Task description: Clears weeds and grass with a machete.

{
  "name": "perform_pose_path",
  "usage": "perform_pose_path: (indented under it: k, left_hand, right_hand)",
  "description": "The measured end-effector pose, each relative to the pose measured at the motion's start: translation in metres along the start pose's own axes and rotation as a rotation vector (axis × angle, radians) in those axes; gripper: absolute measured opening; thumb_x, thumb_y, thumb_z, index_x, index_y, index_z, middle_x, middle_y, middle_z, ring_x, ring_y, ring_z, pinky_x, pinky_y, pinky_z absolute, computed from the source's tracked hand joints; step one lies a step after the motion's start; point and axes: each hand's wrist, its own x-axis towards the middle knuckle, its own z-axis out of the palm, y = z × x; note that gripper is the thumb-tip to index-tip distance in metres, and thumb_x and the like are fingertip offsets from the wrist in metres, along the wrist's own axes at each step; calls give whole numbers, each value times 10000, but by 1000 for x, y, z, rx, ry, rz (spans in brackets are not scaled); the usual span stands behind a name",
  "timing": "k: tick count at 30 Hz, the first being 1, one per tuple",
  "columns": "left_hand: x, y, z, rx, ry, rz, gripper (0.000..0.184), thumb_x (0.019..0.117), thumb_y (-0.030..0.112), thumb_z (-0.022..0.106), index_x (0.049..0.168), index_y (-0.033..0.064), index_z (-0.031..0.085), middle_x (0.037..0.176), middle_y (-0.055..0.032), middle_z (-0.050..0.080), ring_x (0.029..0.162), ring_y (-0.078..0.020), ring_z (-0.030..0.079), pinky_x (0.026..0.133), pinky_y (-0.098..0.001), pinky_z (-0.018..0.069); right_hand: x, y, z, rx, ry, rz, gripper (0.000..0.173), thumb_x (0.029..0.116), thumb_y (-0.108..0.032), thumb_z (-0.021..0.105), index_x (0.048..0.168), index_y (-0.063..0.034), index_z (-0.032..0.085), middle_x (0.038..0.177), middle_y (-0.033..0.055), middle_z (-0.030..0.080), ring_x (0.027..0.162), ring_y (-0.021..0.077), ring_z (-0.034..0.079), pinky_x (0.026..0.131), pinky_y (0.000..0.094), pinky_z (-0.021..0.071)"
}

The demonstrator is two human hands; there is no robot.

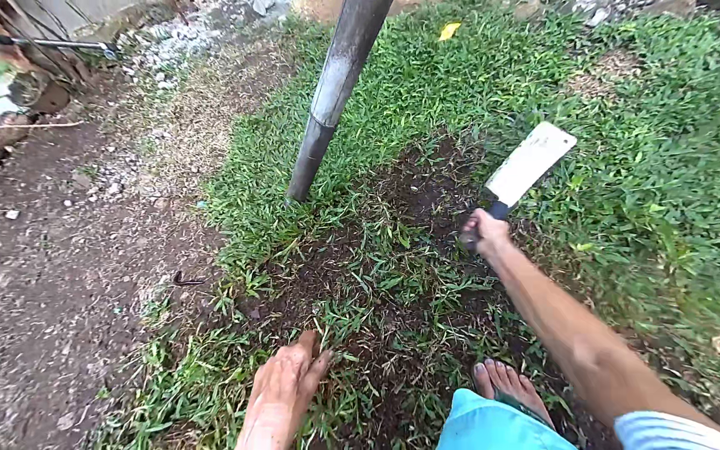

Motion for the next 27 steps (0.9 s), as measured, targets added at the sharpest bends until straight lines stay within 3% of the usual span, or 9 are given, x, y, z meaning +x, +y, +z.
perform_pose_path:
  k: [3,6,9,11,18,21,23,25,27]
  left_hand:
    - [2,-1,-3,12,6,-38,400,1042,403,590,1177,34,663,945,-201,706,940,-404,698,843,-609,530]
    - [4,7,-5,25,-22,-50,395,1048,396,583,1173,28,653,962,-207,703,959,-408,696,851,-605,530]
    - [5,17,-4,37,-78,-38,394,1057,394,566,1202,37,648,1010,-196,708,1001,-389,694,885,-594,526]
    - [3,16,-1,28,-69,-23,395,1053,398,570,1201,42,654,998,-187,711,979,-387,697,875,-595,532]
    - [-23,-9,1,-17,95,-21,379,1024,392,616,1120,31,679,888,-183,708,854,-400,705,766,-623,540]
    - [-25,-11,-1,-23,85,-58,383,1025,398,615,1142,39,680,893,-181,713,860,-398,708,771,-626,539]
    - [-22,-10,-3,-14,78,-66,380,1028,399,609,1142,43,680,886,-175,711,858,-395,706,770,-624,538]
    - [-16,-4,-6,1,68,-74,376,1033,394,601,1145,42,675,897,-177,710,875,-395,704,781,-617,536]
    - [-8,5,-6,17,56,-64,370,1036,390,600,1139,40,668,906,-181,707,895,-397,702,794,-609,534]
  right_hand:
    - [-12,70,14,-551,-306,7,251,923,-108,688,1089,49,583,660,74,603,499,155,571,533,341,538]
    - [-41,92,-5,-1284,-733,-31,415,899,-173,756,1238,8,599,880,151,645,633,225,627,651,412,558]
    - [-59,78,-16,-1527,-992,-189,393,873,-203,789,1201,-26,669,990,201,689,791,324,678,760,528,551]
    - [-62,57,-27,-1503,-1017,-245,406,850,-179,803,1214,-35,693,1061,218,699,886,365,687,812,577,545]
    - [-6,-25,-65,-796,-425,-354,274,912,-105,741,1141,14,650,717,121,616,532,193,554,539,397,513]
    - [-4,-40,-8,-157,-188,-354,139,928,-67,615,1034,-47,528,609,-10,515,447,95,510,452,272,497]
    - [-4,-37,38,186,-93,-261,102,961,-66,591,962,-100,494,562,-33,508,426,99,526,432,276,516]
    - [2,-5,48,45,-82,-152,120,897,-76,635,924,-49,521,528,6,536,413,124,535,433,309,510]
    - [14,44,7,-493,-302,-21,243,904,-128,699,1029,40,577,610,61,572,469,149,547,498,329,516]
